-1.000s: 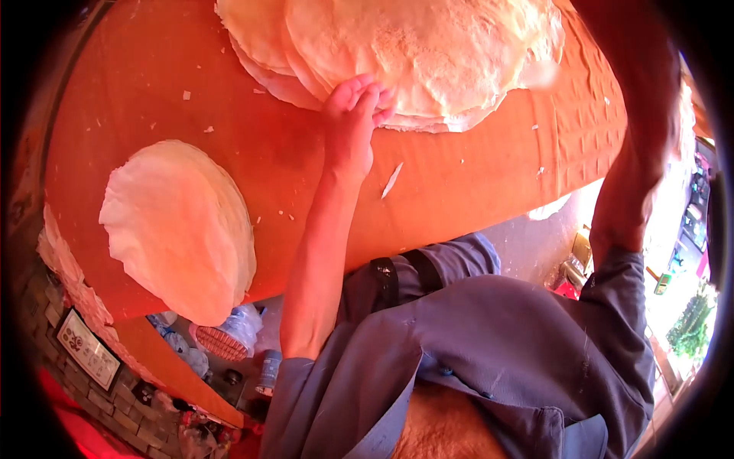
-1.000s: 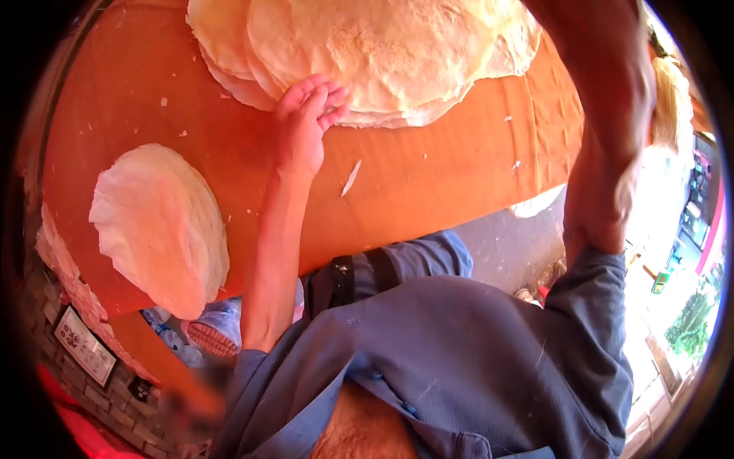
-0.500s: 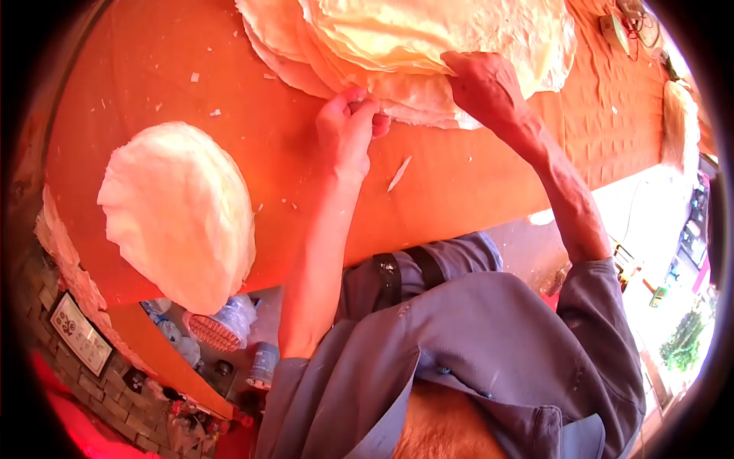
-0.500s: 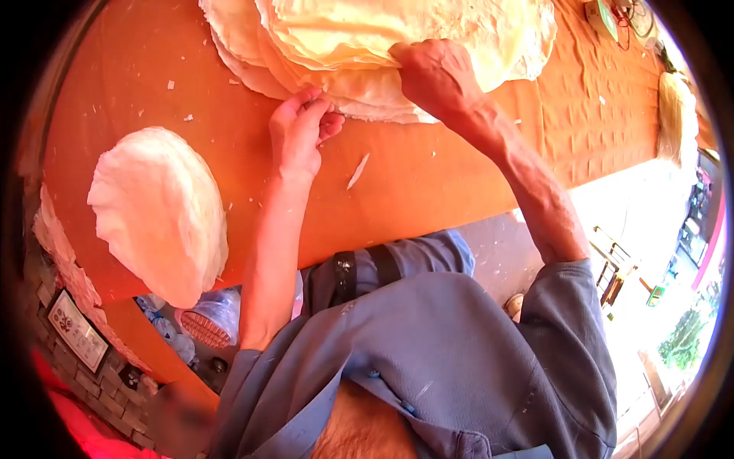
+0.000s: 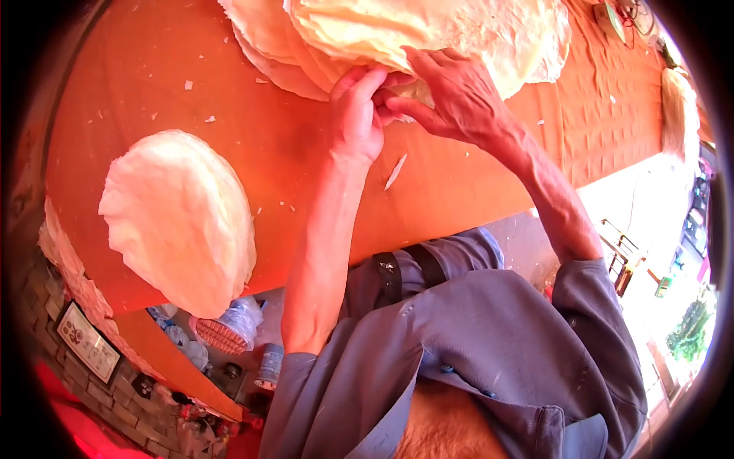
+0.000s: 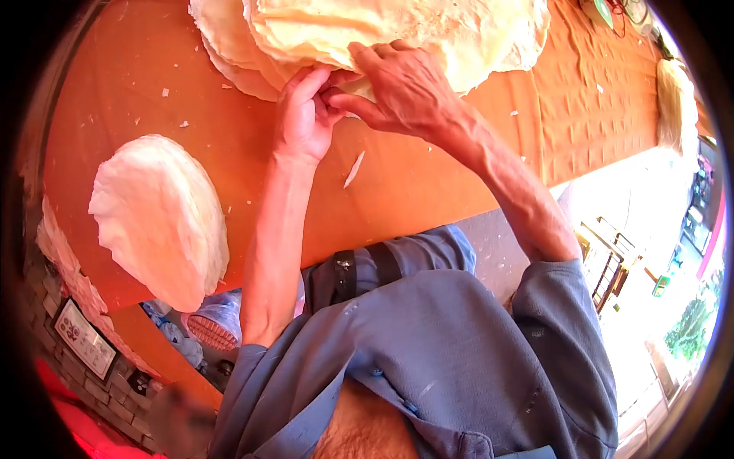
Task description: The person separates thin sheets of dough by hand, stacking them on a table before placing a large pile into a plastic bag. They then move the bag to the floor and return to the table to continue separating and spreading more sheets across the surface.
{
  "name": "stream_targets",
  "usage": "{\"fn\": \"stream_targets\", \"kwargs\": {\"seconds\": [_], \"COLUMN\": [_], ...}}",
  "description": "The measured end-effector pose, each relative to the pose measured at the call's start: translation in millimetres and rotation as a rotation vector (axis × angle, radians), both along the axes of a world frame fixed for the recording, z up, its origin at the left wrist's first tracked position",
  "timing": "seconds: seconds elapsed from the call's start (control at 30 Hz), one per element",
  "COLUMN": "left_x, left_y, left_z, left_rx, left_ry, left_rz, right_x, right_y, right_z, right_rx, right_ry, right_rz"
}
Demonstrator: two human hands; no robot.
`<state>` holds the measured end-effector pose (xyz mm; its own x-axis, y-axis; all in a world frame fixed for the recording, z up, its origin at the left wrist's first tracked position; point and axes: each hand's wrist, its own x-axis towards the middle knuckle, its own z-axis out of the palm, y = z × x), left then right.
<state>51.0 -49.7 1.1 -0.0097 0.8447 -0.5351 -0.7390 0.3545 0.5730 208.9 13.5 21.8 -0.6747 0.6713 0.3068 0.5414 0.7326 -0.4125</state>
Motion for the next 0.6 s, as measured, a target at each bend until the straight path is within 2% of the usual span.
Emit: {"fn": "stream_targets", "kwargs": {"seconds": [0.07, 0.17, 0.2, 0.27, 0.3, 0.37, 0.43, 0.5, 0.57, 0.6], "left_x": [-0.1, 2.9, 3.0, 3.6, -0.1, -5.1, -7.5, -6.4, -4.7, -0.8], "left_y": [1.0, -2.1, -5.5, -15.2, -20.7, -34.6, -35.2, -39.8, -39.5, -39.8], "left_z": [-6.4, -6.6, -8.0, -10.4, -15.4, -13.1, -6.4, 0.7, 1.7, 1.1], "left_rx": [0.053, -0.004, -0.015, -0.043, -0.034, -0.099, -0.150, -0.173, -0.186, -0.194], "left_ry": [0.046, 0.063, 0.120, 0.228, 0.269, 0.322, 0.360, 0.382, 0.365, 0.338], "left_rz": [-0.052, -0.048, -0.045, -0.034, -0.049, -0.055, -0.040, -0.047, -0.013, 0.019], "right_x": [-0.2, 4.6, 8.6, 17.4, 10.4, 6.1, 12.3, 15.6, 12.8, 21.6], "right_y": [1.0, 18.1, 32.9, 73.6, 78.2, 68.0, 57.9, 47.6, 32.8, 46.5], "right_z": [-7.2, -18.8, -13.7, 25.8, 91.9, 159.0, 198.6, 193.8, 155.2, 114.0], "right_rx": [0.070, -0.032, 0.006, 0.079, 0.103, 0.501, 0.808, 0.829, 0.554, 0.422], "right_ry": [0.116, -0.356, -0.374, -0.415, -0.356, -0.110, -0.080, -0.182, -0.299, -0.502], "right_rz": [-0.098, -0.148, -0.161, -0.183, -0.308, -0.428, -0.419, -0.351, -0.234, -0.169]}}
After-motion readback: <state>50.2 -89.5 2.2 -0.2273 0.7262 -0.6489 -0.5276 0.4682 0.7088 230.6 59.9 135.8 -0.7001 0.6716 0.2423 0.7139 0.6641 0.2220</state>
